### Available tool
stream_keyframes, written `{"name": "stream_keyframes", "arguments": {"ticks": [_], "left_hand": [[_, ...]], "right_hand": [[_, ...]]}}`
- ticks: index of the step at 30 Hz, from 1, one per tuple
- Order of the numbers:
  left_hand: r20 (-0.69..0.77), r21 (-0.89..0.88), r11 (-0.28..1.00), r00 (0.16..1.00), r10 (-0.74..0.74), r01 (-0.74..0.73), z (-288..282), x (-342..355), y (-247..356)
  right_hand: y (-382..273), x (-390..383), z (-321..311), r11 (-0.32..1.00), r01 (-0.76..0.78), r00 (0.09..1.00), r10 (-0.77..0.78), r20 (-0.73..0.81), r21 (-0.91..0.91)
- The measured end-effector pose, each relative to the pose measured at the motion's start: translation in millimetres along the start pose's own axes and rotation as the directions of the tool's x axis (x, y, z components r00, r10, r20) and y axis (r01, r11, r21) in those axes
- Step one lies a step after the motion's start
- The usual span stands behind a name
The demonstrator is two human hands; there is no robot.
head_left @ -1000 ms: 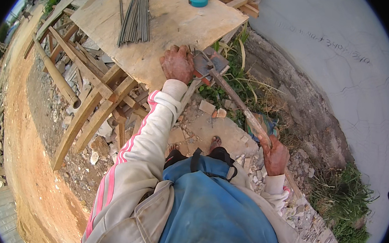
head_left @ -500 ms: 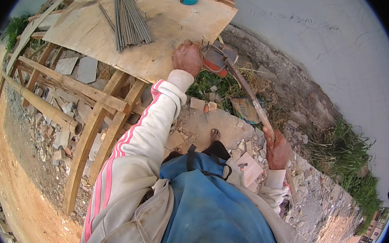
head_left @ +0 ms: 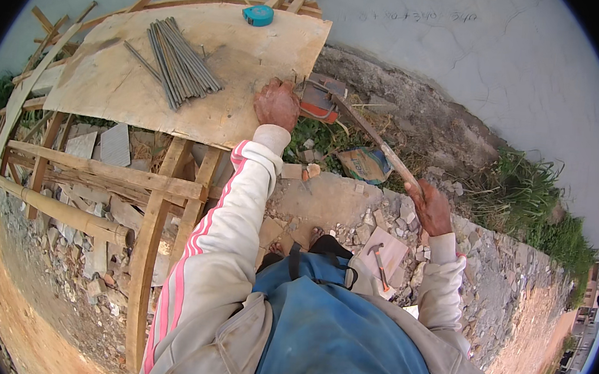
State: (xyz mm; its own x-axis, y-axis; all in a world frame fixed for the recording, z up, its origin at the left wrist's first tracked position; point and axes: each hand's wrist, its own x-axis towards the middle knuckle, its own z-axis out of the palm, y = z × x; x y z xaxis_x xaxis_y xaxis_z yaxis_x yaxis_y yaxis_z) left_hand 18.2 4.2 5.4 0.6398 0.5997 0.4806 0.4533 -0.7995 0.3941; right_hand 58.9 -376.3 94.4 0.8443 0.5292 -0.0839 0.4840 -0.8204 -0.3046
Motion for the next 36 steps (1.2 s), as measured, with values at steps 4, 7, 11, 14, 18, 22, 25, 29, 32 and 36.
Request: {"name": "stream_keyframes", "arguments": {"ticks": [4, 7, 11, 14, 18, 22, 25, 29, 32, 36], "left_hand": [[-0.015, -0.049, 0.999, 1.0, 0.001, -0.002, 0.2, 1.9, -1.6], [0.028, -0.094, 0.995, 0.999, -0.036, 0.038, -1.8, 0.4, -1.1], [0.04, -0.116, 0.992, 0.998, -0.046, 0.05, -5.0, 0.3, 0.2], [-0.002, -0.097, 0.995, 1.0, -0.023, 0.023, -5.0, 1.5, 0.1], [-0.006, -0.082, 0.996, 1.0, -0.016, 0.016, -3.5, 0.8, -1.3], [-0.005, -0.121, 0.992, 1.0, -0.027, 0.026, -2.7, 1.4, -2.0], [0.009, -0.102, 0.994, 1.0, -0.024, 0.025, -2.2, 3.6, -2.6], [0.046, -0.099, 0.995, 0.999, -0.009, 0.014, -1.1, 6.3, -4.3], [0.045, -0.108, 0.994, 0.999, -0.017, 0.022, -0.4, 6.2, -5.2], [0.069, -0.093, 0.995, 0.997, -0.034, 0.04, 2.0, 8.6, -4.3]], "right_hand": [[1.3, -0.8, 4.7, 1.0, -0.008, 1.0, 0.008, 0.013, -0.002], [10.2, -5.3, 12.4, 0.998, 0.038, 0.999, -0.036, -0.039, 0.055], [39.6, -15.8, 12.1, 0.979, 0.101, 0.993, -0.11, 0.043, 0.174], [77.6, -41.0, -2.9, 0.851, -0.293, 0.894, 0.083, 0.44, 0.435], [126.4, -84.1, -12.2, 0.766, -0.407, 0.873, 0.167, 0.458, 0.497], [141.2, -109.6, 19.2, 0.926, -0.232, 0.965, 0.18, 0.19, 0.298], [131.7, -123.5, 34.5, 0.945, -0.256, 0.967, 0.246, 0.071, 0.202], [100.0, -134.0, 21.3, 0.955, -0.251, 0.966, 0.258, -0.026, 0.157], [67.2, -147.2, -0.7, 0.963, -0.268, 0.958, 0.27, -0.093, 0.026], [3.1, -181.1, 11.4, 0.929, -0.363, 0.921, 0.346, -0.181, -0.071]]}}
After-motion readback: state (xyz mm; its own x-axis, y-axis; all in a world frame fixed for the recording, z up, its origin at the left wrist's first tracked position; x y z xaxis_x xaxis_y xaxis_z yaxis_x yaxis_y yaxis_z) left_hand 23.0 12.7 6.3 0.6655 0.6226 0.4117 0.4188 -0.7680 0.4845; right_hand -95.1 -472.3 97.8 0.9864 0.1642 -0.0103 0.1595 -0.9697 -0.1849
